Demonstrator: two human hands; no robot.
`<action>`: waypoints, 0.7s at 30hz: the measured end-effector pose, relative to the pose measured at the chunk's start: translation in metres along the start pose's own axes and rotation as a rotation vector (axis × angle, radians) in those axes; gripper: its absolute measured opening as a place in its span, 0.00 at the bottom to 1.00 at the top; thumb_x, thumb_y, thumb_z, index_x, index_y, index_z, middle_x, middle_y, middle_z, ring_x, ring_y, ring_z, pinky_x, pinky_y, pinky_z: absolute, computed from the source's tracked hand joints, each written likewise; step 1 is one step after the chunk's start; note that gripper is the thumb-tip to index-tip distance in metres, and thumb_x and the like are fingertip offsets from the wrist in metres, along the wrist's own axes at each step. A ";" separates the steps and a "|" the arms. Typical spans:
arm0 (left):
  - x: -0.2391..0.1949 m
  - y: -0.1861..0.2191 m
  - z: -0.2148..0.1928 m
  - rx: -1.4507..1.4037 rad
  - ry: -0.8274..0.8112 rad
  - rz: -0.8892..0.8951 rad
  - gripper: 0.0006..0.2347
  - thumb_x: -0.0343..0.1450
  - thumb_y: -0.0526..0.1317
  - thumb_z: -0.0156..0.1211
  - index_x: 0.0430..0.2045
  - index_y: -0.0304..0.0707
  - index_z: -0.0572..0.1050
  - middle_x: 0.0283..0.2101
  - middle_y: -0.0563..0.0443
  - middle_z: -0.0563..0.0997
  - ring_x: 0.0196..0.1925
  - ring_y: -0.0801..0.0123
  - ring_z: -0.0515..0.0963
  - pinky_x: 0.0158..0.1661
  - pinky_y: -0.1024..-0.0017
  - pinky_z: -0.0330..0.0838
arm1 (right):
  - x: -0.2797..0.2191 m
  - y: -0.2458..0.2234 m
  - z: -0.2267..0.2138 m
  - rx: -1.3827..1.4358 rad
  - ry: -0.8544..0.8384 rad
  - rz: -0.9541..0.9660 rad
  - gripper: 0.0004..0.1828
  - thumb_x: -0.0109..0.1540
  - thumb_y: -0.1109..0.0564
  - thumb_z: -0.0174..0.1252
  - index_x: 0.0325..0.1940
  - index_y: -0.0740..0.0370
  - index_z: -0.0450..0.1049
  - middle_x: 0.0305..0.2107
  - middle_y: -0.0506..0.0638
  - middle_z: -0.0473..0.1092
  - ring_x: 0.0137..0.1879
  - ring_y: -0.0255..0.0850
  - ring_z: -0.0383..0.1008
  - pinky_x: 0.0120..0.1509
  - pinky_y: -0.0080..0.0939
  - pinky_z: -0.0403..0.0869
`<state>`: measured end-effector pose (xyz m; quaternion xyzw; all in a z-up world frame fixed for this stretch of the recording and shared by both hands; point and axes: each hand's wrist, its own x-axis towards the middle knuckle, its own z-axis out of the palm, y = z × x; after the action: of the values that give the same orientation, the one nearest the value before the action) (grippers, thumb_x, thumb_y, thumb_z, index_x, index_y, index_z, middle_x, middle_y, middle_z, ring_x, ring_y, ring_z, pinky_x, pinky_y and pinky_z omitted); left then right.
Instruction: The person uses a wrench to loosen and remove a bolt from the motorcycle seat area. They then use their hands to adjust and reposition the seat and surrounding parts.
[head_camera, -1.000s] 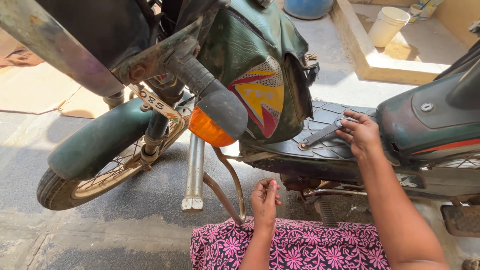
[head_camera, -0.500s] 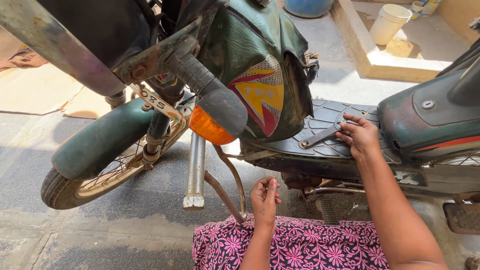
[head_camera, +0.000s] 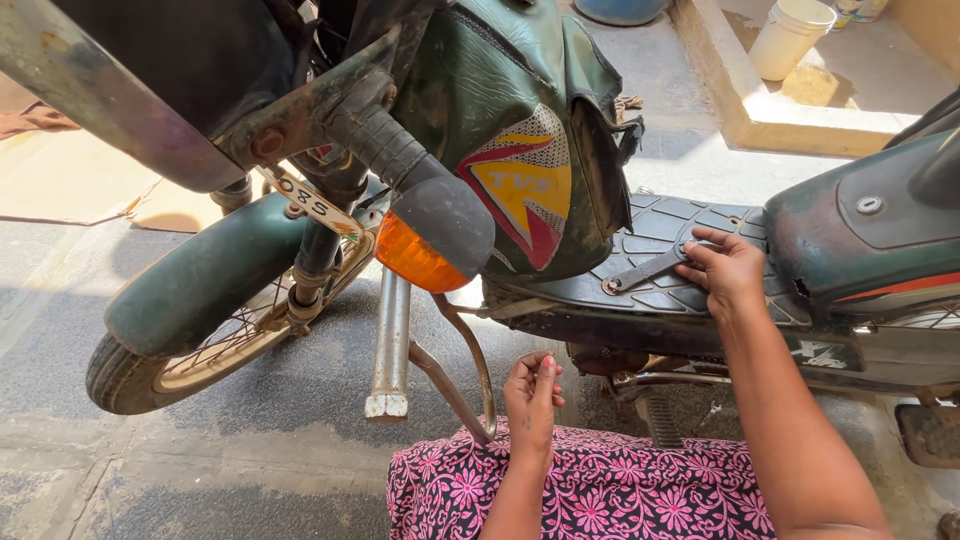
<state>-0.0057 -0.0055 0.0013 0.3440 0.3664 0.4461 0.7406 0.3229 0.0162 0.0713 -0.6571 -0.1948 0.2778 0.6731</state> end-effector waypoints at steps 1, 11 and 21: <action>0.000 0.001 0.000 0.001 0.000 -0.004 0.09 0.74 0.43 0.59 0.40 0.37 0.78 0.33 0.56 0.79 0.29 0.82 0.72 0.29 0.80 0.70 | 0.000 0.000 0.000 -0.008 0.013 -0.005 0.15 0.62 0.68 0.62 0.54 0.70 0.74 0.39 0.55 0.74 0.40 0.41 0.77 0.43 0.40 0.83; 0.000 -0.002 0.003 0.021 0.000 -0.008 0.09 0.74 0.43 0.60 0.40 0.37 0.78 0.33 0.56 0.79 0.29 0.82 0.72 0.29 0.80 0.71 | 0.004 -0.001 0.003 -0.053 0.024 -0.006 0.15 0.62 0.68 0.62 0.54 0.71 0.75 0.39 0.54 0.74 0.41 0.39 0.78 0.43 0.38 0.83; 0.000 -0.004 0.002 -0.002 0.002 -0.002 0.10 0.74 0.43 0.60 0.41 0.36 0.77 0.34 0.56 0.78 0.29 0.82 0.72 0.29 0.80 0.71 | 0.016 -0.006 0.010 -0.437 -0.036 -0.122 0.19 0.60 0.63 0.68 0.55 0.69 0.78 0.35 0.52 0.76 0.36 0.37 0.75 0.31 0.34 0.73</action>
<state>-0.0029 -0.0071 -0.0011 0.3424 0.3668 0.4460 0.7412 0.3293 0.0340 0.0759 -0.7693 -0.3018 0.1993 0.5266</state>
